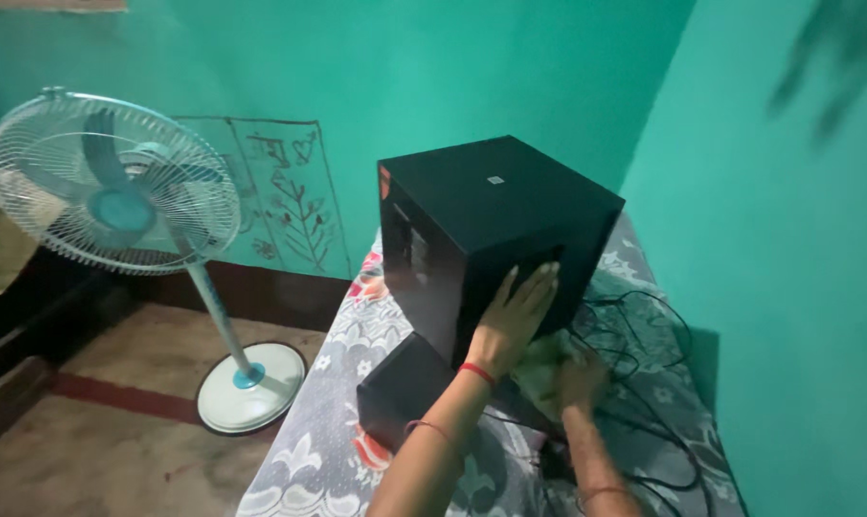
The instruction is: The person wipes the exterior surfaces of a black computer tower case with a green cloth. They clean the top, sides, and back of the unit, including the area around the power cable and ports. The person also wipes a smaller black box and a remote control nearby.
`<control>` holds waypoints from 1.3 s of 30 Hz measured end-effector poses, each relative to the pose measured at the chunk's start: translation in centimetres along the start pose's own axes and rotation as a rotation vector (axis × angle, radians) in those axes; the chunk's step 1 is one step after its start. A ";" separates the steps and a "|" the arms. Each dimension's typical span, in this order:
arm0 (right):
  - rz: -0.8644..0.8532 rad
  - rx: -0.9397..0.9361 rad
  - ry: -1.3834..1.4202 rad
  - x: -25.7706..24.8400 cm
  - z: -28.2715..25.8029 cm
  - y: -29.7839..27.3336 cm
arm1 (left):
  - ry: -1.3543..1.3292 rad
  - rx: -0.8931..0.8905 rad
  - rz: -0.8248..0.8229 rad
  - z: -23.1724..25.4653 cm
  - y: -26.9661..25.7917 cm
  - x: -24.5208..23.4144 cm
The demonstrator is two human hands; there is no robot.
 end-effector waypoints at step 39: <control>-0.374 -0.605 0.047 2.3 -11.3 -1.7 | -0.426 0.059 0.178 -4.1 2.5 -4.7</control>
Point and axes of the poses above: each hand's wrist, its own y-axis towards the middle knuckle, its own x-axis out of the palm, z = x × y, the point moved 7 cm from there along y, towards the middle knuckle, and after that the axes turned 5 degrees about z, right-handed, at the moved point
